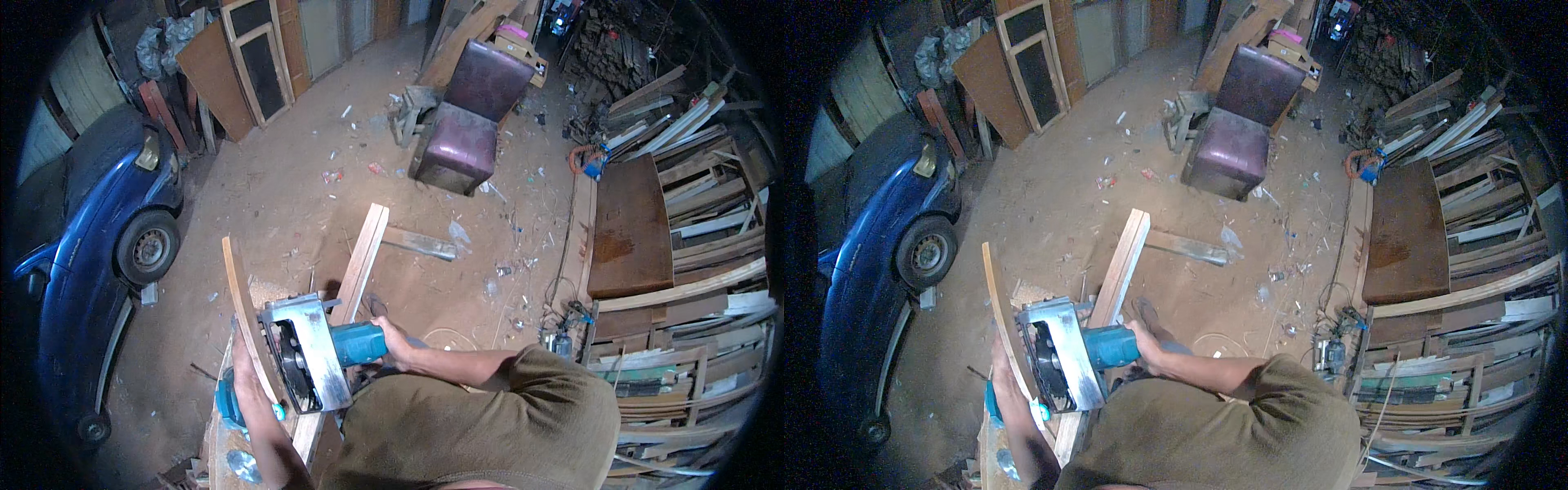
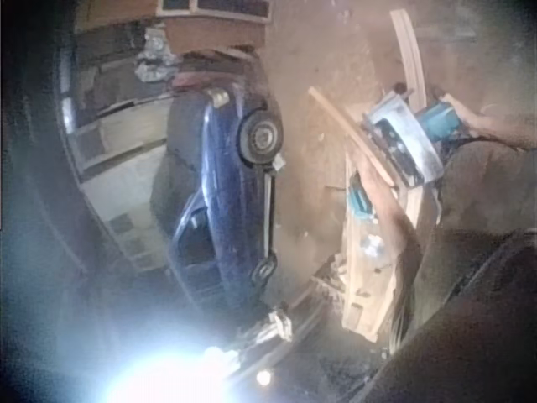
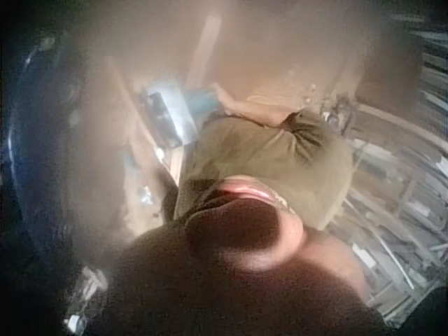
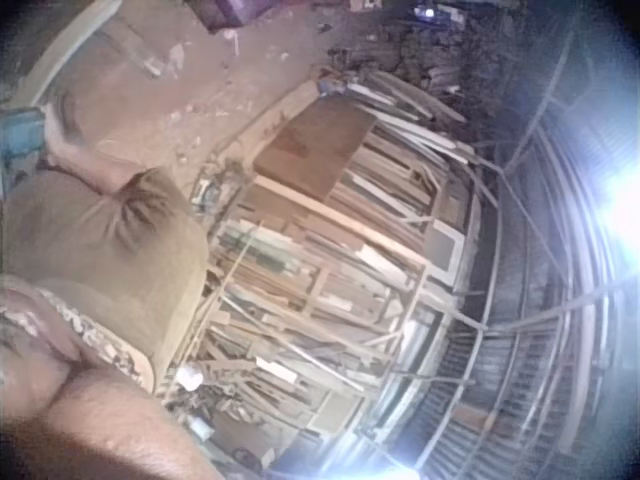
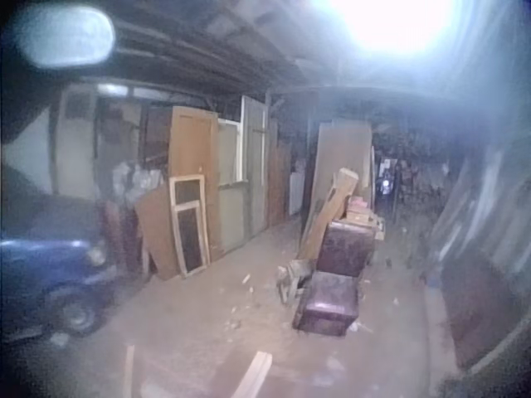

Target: The person uses a circular saw to cut a long wooden plank into smaller sections. They measure the wood with a tape measure and a metal ruler, mark the cut lines, and then perform the cuts. The person adjusts the saw's depth and alignment between cuts.

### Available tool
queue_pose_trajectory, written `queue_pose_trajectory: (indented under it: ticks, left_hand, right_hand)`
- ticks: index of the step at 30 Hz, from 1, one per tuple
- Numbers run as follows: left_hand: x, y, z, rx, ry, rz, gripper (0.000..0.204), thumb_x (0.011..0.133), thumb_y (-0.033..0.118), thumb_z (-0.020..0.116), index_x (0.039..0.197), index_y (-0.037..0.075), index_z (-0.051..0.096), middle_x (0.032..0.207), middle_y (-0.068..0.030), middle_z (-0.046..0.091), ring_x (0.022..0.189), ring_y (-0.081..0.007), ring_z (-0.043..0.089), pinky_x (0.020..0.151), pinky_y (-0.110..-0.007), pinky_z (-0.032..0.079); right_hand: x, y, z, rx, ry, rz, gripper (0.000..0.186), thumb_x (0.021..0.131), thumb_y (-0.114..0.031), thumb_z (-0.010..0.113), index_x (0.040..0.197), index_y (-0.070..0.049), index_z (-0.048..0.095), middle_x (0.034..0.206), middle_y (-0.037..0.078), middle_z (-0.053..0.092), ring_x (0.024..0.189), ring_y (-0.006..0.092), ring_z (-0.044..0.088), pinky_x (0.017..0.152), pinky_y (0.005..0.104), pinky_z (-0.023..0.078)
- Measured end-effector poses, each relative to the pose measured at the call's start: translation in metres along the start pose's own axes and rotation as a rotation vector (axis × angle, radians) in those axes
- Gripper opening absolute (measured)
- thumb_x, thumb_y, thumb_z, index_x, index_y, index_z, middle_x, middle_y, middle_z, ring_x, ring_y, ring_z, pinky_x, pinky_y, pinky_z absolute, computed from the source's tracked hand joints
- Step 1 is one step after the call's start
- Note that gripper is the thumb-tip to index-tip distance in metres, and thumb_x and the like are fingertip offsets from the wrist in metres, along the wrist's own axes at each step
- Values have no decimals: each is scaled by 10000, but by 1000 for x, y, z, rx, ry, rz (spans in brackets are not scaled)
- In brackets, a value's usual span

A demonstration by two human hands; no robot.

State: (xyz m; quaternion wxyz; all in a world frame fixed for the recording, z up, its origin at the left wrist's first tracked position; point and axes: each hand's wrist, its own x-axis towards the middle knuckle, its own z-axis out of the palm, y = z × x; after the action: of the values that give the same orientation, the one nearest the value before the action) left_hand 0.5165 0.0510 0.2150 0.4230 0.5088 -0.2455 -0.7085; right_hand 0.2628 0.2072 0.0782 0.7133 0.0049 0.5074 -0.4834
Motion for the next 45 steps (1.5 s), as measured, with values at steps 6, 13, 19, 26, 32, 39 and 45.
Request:
queue_pose_trajectory:
  ticks: [6, 13, 19, 26, 32, 39, 45]
  left_hand:
    - [-3, 1, -3, -10, 26, -74, 361, 1043, 444, 497, 1159, 119, 603, 761, -41, 662, 610, -137, 653, 527, -250, 545]
    - [-6, 11, 11, 6, 81, -132, 315, 1037, 391, 526, 1168, 115, 603, 769, -37, 665, 606, -137, 655, 519, -243, 547]
    - [11, 3, -19, -67, -38, -95, 294, 1037, 297, 551, 1205, 63, 613, 916, -41, 688, 775, -142, 669, 666, -261, 569]
    - [21, -2, -24, -46, 0, -106, 320, 1040, 308, 538, 1237, 65, 604, 924, -46, 685, 777, -155, 669, 689, -282, 576]
    - [26, -2, -14, -19, -27, -99, 329, 1042, 316, 531, 1245, 67, 600, 922, -56, 685, 768, -164, 671, 684, -289, 573]
    - [26, -3, -15, -4, -32, -73, 339, 1044, 325, 523, 1255, 69, 594, 920, -67, 685, 757, -174, 674, 678, -297, 570]
    - [19, -3, -20, -11, -37, -31, 348, 1047, 333, 517, 1263, 71, 589, 917, -77, 684, 748, -183, 676, 673, -304, 567]
  right_hand:
    - [52, -58, -26, -1048, -53, -537, 276, 975, -242, 600, 1102, 1, 635, 1023, 87, 673, 997, 166, 630, 888, 329, 511]
    - [63, -141, 83, -1172, -789, -664, 399, 910, -147, 728, 1251, 26, 614, 1206, 143, 679, 1067, 197, 639, 932, 341, 507]
    - [74, -181, 60, -547, -246, -356, 263, 983, -270, 663, 1085, -30, 694, 956, 55, 711, 798, 140, 669, 722, 297, 548]
    - [-8, -363, 17, -16, 848, -1393, 340, 876, -339, 801, 912, -7, 738, 867, 52, 703, 788, 128, 612, 758, 311, 493]
    - [-88, -454, 10, 304, 962, -1681, 434, 856, -365, 824, 951, 40, 698, 870, 55, 697, 783, 125, 599, 727, 280, 481]
    - [-92, -425, 67, -812, 1128, -2307, 330, 842, -256, 822, 1002, -6, 679, 934, 97, 679, 776, 183, 606, 679, 313, 487]
    - [57, -233, 73, -1257, -310, -894, 263, 969, -222, 665, 1153, -36, 682, 1022, 71, 722, 934, 193, 650, 864, 379, 515]
